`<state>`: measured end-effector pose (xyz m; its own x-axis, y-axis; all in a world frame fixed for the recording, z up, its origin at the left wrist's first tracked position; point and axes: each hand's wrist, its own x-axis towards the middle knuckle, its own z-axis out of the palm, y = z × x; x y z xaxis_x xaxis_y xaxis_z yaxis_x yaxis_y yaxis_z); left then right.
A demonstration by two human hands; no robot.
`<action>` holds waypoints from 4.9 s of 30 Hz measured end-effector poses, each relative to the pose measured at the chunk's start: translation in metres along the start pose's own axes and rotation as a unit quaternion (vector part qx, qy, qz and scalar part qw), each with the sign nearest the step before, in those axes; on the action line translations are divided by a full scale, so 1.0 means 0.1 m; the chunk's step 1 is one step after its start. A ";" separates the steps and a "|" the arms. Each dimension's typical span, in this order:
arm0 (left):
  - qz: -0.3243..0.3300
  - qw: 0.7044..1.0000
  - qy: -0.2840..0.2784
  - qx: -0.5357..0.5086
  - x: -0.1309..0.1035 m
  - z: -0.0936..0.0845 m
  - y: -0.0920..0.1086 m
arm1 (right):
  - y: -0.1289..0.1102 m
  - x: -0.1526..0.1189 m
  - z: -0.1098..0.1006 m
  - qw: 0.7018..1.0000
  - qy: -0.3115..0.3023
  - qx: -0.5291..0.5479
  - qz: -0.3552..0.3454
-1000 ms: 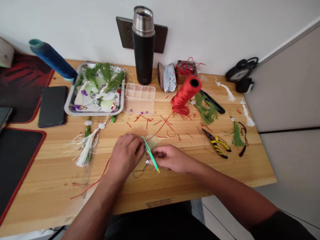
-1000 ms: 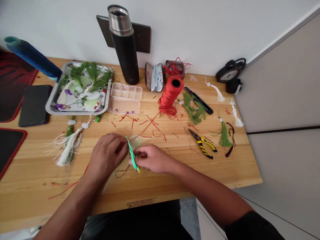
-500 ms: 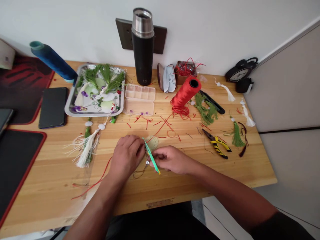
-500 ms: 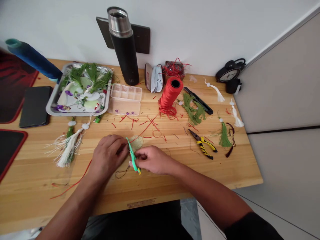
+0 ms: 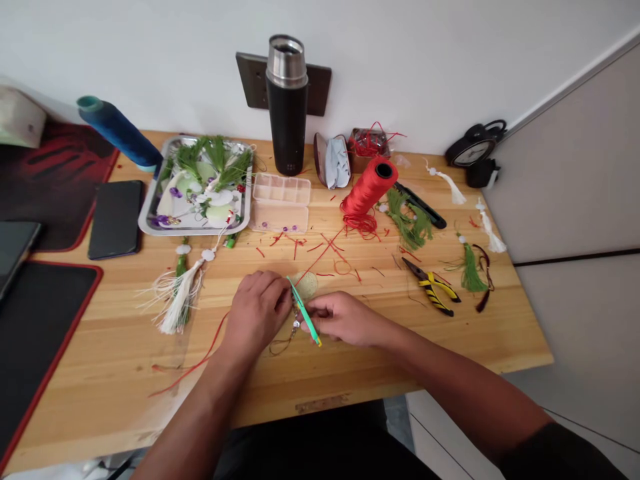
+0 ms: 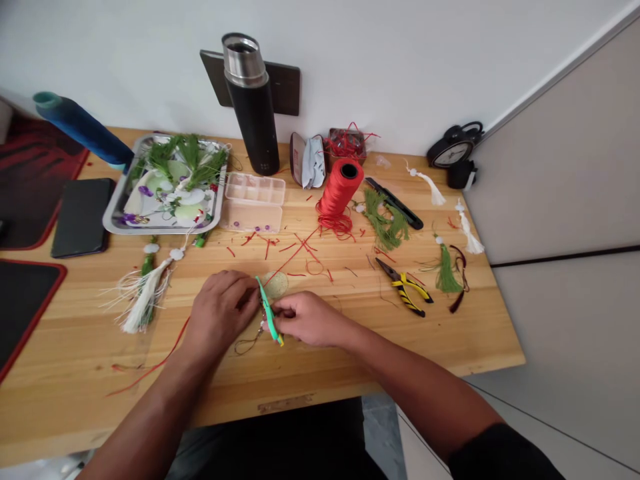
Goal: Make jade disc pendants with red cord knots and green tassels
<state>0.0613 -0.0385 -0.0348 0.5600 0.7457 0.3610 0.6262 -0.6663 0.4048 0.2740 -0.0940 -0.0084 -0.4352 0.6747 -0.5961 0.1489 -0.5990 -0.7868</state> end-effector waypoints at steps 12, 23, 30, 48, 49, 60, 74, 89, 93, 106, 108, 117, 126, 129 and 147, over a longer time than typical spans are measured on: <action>-0.052 0.998 0.044 -0.015 -0.03 -0.03 0.00 | 0.09 -0.07 0.00 0.985 0.019 0.157 -0.065; -0.143 0.986 0.088 -0.011 -0.17 -0.54 0.04 | 0.45 -0.58 0.30 0.966 0.063 0.224 -0.112; -0.286 0.956 -0.016 0.057 -1.26 -1.24 -0.29 | 0.63 -0.69 0.30 0.954 0.086 0.253 -0.138; -0.255 0.960 -0.107 0.047 -1.62 -1.27 -0.49 | 0.63 -0.67 0.43 0.950 0.137 0.220 -0.173; -0.250 0.961 -0.106 0.053 -1.63 -1.26 -0.49 | 0.62 -0.67 0.43 0.950 0.140 0.219 -0.175; -0.262 0.943 -0.133 0.157 -1.68 -1.59 -0.74 | 0.62 -0.65 0.44 0.948 0.130 0.227 -0.179; -0.188 0.977 -0.070 0.067 -0.52 -1.02 -0.13 | 0.62 -0.63 0.41 0.947 0.110 0.242 -0.182; -0.096 0.942 -0.268 0.177 0.93 0.09 0.45 | 0.68 -0.63 0.37 0.933 0.105 0.292 -0.181; -0.088 0.946 -0.260 0.170 0.88 0.04 0.40 | 0.64 -0.62 0.33 0.932 0.090 0.311 -0.164; -0.088 0.969 -0.212 0.095 0.55 -0.36 0.29 | 0.44 -0.64 -0.05 0.933 0.118 0.297 -0.166; -0.095 0.973 -0.197 0.076 0.43 -0.44 0.25 | 0.42 -0.61 -0.05 0.941 0.104 0.284 -0.153; -0.156 0.970 -0.188 0.001 -0.20 -0.82 0.04 | 0.36 -0.55 -0.07 0.964 0.090 0.224 -0.113; -0.172 0.969 -0.179 0.009 -0.69 -1.07 -0.11 | 0.28 -0.41 -0.11 0.977 0.088 0.178 -0.082; -0.174 0.970 -0.170 -0.001 -0.75 -1.11 -0.12 | 0.25 -0.36 -0.13 0.980 0.086 0.162 -0.076; -0.180 0.970 -0.160 -0.036 -0.91 -1.27 -0.16 | 0.05 -0.20 -0.20 0.990 0.079 0.102 -0.048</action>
<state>-0.0681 -0.0955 0.0324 0.4592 0.8839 -0.0884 0.7795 -0.3532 0.5174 0.3008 -0.1014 -0.0036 -0.2916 0.7824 -0.5502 -0.0757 -0.5923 -0.8021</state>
